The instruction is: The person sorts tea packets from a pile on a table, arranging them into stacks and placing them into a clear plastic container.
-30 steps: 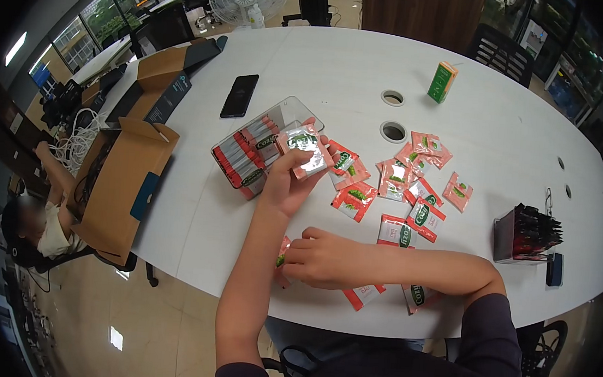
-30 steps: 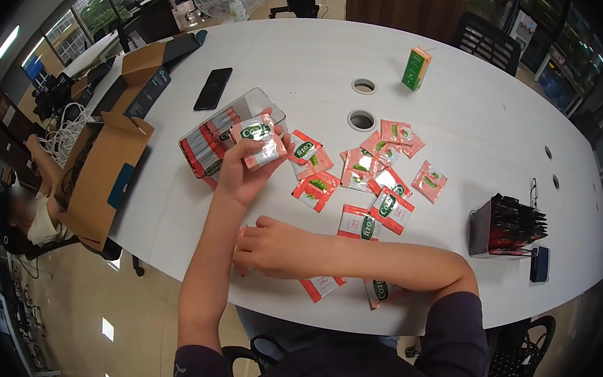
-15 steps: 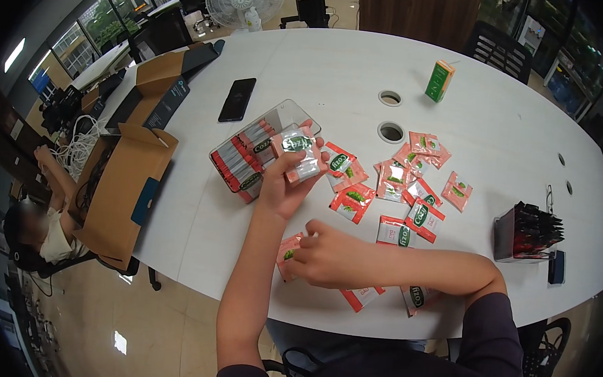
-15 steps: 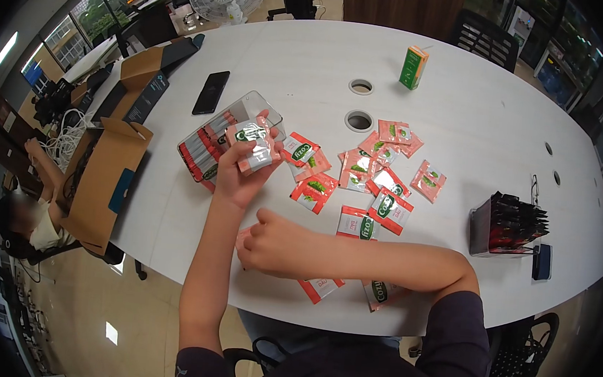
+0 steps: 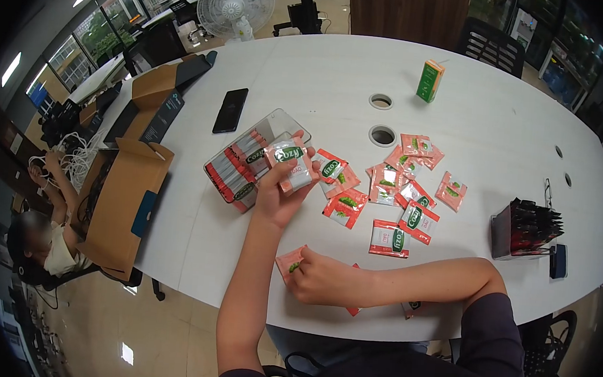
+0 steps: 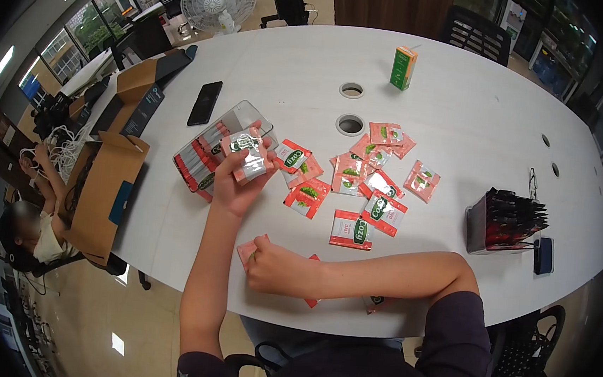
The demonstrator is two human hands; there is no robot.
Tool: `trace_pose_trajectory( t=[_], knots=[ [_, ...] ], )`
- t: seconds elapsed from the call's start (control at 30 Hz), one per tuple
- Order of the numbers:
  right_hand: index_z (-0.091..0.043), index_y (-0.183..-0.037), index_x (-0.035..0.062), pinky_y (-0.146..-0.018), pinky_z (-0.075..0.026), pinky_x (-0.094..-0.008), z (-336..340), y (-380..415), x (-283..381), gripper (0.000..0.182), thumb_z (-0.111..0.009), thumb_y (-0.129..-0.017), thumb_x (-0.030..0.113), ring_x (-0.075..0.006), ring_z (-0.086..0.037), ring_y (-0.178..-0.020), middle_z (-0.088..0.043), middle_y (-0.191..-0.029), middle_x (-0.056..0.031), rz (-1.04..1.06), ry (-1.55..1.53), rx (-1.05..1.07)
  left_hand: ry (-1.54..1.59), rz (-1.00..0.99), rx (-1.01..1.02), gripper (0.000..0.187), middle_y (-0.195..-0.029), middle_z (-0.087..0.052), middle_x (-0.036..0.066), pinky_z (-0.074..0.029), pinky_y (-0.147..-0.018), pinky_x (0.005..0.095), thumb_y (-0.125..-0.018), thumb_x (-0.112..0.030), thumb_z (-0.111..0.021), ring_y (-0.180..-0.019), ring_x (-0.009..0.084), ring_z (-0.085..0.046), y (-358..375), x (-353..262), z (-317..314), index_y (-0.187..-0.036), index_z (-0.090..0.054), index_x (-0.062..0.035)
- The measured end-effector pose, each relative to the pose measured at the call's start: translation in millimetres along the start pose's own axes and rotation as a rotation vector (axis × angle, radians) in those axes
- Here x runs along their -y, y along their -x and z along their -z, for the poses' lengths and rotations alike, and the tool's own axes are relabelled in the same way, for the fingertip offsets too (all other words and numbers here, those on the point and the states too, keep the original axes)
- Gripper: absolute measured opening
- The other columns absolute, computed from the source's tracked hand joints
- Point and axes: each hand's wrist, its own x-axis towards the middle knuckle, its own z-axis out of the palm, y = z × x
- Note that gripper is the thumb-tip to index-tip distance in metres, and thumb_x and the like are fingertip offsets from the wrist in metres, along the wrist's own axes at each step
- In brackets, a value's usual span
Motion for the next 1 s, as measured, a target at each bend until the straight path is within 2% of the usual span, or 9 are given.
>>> trace_pose_trajectory(
  t=[0.03,0.27,0.3,0.4,0.57,0.73,0.83,0.93,1.0],
  knots=[
    [-0.065,-0.092,0.0112,-0.070,-0.042,-0.0329,0.9,-0.6,0.1,0.012,-0.064,-0.080,0.016,-0.0151,-0.062,-0.067,-0.062,-0.075,0.0013,0.014,0.004,0.037,-0.008,0.002,-0.011,0.075,-0.122,-0.057,0.012,-0.048,-0.096,0.0416,-0.083,-0.011,-0.065,-0.103,0.0239,-0.061,0.5,0.8,-1.2,-0.151,-0.034,-0.0102],
    [-0.063,-0.085,0.0096,-0.067,-0.041,-0.0353,63.4,19.9,-74.9,0.014,-0.070,-0.074,0.012,-0.0192,-0.061,-0.068,-0.059,-0.073,-0.0026,-0.271,-0.315,-0.538,-0.024,0.087,0.178,0.076,-0.123,-0.059,0.015,-0.051,-0.098,0.0411,-0.086,-0.017,-0.071,-0.114,0.0263,-0.060,3.4,-1.1,-2.2,-0.151,-0.033,-0.0060],
    [-0.062,-0.085,0.0091,-0.067,-0.040,-0.0355,69.4,24.5,-84.4,0.014,-0.071,-0.074,0.011,-0.0204,-0.060,-0.068,-0.059,-0.073,-0.0033,-0.341,-0.311,-0.553,-0.144,0.100,0.231,0.084,-0.128,-0.058,0.013,-0.050,-0.101,0.0423,-0.088,-0.034,-0.075,-0.119,0.0256,-0.059,4.4,-1.5,-1.5,-0.153,-0.031,-0.0050],
    [-0.062,-0.086,0.0073,-0.067,-0.040,-0.0360,69.4,35.6,-109.6,0.012,-0.070,-0.077,0.009,-0.0233,-0.058,-0.067,-0.058,-0.073,-0.0041,-0.528,-0.284,-0.569,-0.305,-0.056,0.232,0.096,-0.128,-0.059,0.009,-0.047,-0.103,0.0434,-0.086,-0.056,-0.072,-0.123,0.0252,-0.057,3.8,11.0,-6.0,-0.155,-0.028,-0.0056],
    [-0.064,-0.092,0.0061,-0.073,-0.042,-0.0368,43.7,36.7,-127.1,0.014,-0.069,-0.080,0.010,-0.0218,-0.061,-0.078,-0.061,-0.081,-0.0047,-0.673,-0.222,-0.527,-0.291,0.129,0.377,0.082,-0.136,-0.057,0.005,-0.047,-0.102,0.0465,-0.083,-0.079,-0.052,-0.124,0.0233,-0.056,0.7,27.8,13.4,-0.138,-0.049,-0.0186],
    [-0.065,-0.095,0.0062,-0.076,-0.042,-0.0380,30.7,32.8,-130.6,0.016,-0.069,-0.080,0.010,-0.0219,-0.061,-0.089,-0.062,-0.088,-0.0046,-0.645,-0.115,-0.506,-0.191,0.158,0.239,0.066,-0.131,-0.059,0.005,-0.045,-0.104,0.0461,-0.091,-0.065,-0.056,-0.123,0.0227,-0.057,3.4,32.1,8.1,-0.138,-0.050,-0.0193],
    [-0.062,-0.121,0.0061,-0.092,-0.044,-0.0436,30.7,34.3,-132.6,0.046,-0.073,-0.077,0.013,-0.0267,-0.059,-0.111,-0.063,-0.114,-0.0103,-0.613,-0.263,-0.545,-0.163,0.179,0.194,0.054,-0.129,-0.061,0.006,-0.048,-0.101,0.0439,-0.094,-0.049,-0.057,-0.118,0.0210,-0.061,3.3,29.1,4.3,-0.138,-0.050,-0.0174],
    [-0.039,-0.150,0.0098,-0.110,-0.038,-0.0480,42.0,38.4,-127.5,0.090,-0.082,-0.072,0.016,-0.0302,-0.051,-0.131,-0.053,-0.139,-0.0143,-0.452,-0.604,-0.498,-0.137,0.218,0.334,0.050,-0.127,-0.062,0.007,-0.052,-0.096,0.0426,-0.094,-0.039,-0.054,-0.114,0.0204,-0.064,-3.8,25.5,12.6,-0.137,-0.050,-0.0143],
    [-0.022,-0.157,0.0111,-0.117,-0.030,-0.0535,33.8,30.8,-120.0,0.107,-0.084,-0.070,0.017,-0.0312,-0.045,-0.137,-0.045,-0.147,-0.0152,-0.529,-0.549,-0.398,-0.156,0.235,0.279,0.050,-0.127,-0.062,0.008,-0.054,-0.094,0.0431,-0.093,-0.037,-0.052,-0.115,0.0213,-0.064,-2.6,25.5,12.0,-0.137,-0.050,-0.0126]
  ],
)
